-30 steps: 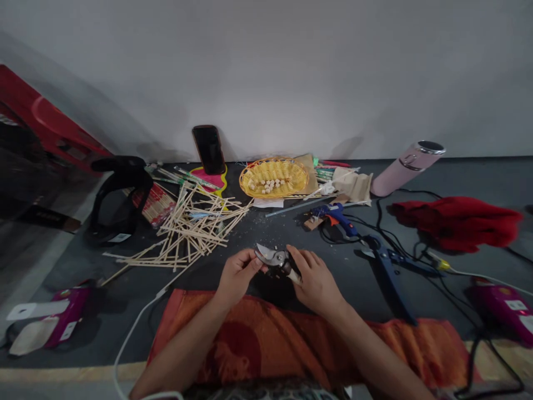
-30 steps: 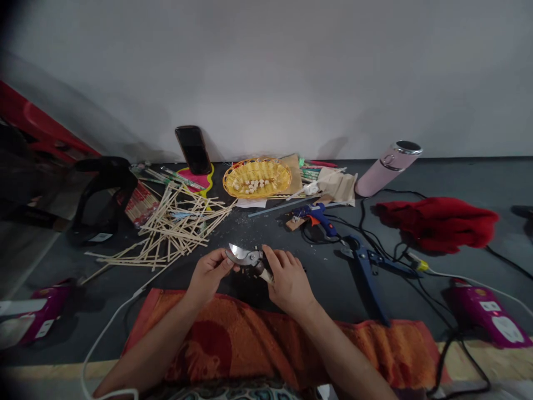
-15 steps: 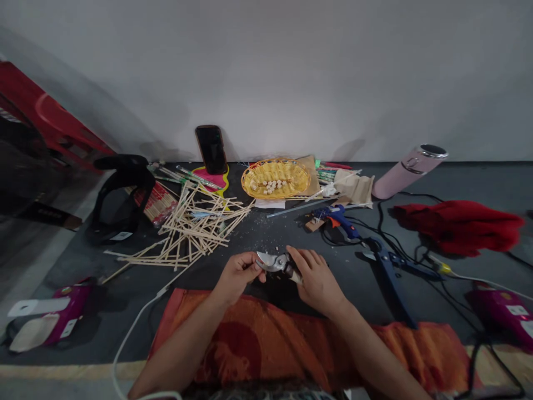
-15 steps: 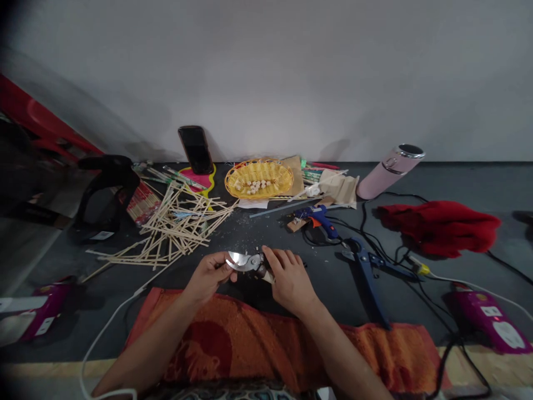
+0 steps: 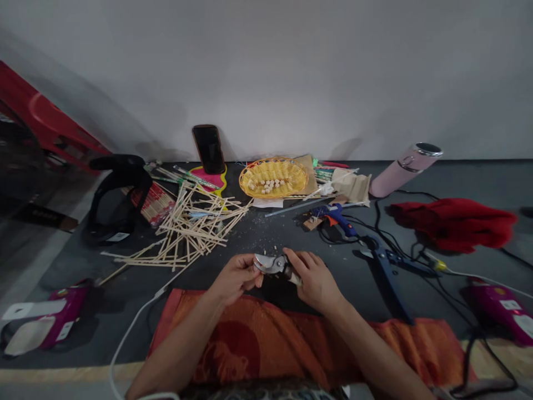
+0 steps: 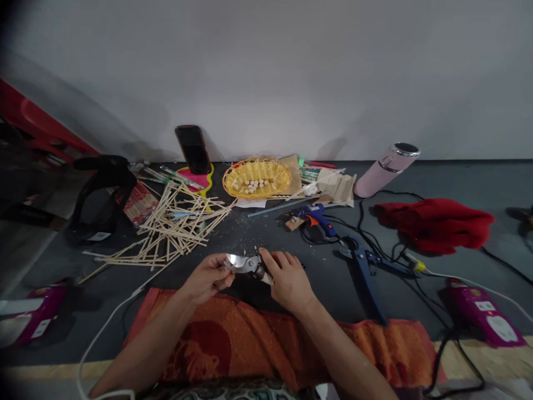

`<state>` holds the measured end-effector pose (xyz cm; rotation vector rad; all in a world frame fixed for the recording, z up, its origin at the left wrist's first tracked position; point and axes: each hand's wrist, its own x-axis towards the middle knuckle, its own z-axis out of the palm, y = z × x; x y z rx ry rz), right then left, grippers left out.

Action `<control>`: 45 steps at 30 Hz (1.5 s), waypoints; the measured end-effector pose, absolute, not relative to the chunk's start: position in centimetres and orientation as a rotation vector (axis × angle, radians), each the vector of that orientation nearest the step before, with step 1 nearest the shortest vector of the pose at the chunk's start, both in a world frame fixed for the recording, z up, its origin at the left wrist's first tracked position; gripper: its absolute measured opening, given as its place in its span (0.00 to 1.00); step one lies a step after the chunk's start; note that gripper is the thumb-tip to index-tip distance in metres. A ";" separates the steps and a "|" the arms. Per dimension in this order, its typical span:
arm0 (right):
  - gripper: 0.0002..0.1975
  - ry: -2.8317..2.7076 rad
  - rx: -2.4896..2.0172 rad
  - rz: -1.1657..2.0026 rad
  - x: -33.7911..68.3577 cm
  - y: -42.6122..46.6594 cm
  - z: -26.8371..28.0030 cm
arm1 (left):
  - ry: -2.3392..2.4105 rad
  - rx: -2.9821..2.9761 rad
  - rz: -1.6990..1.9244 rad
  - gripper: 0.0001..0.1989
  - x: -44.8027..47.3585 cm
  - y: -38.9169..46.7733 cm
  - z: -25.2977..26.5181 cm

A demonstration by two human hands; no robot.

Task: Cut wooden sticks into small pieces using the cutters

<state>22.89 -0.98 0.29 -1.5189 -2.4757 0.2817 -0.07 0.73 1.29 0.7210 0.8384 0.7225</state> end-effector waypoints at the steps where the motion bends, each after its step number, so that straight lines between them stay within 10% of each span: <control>1: 0.35 -2.470 -1.533 0.286 22.8 -0.9 0.3 | 0.854 0.741 0.754 0.15 0.1 0.7 1.3; 45: 0.39 -2.470 -1.551 0.278 23.3 -0.6 -0.6 | 1.114 1.413 0.939 0.16 0.4 0.4 1.8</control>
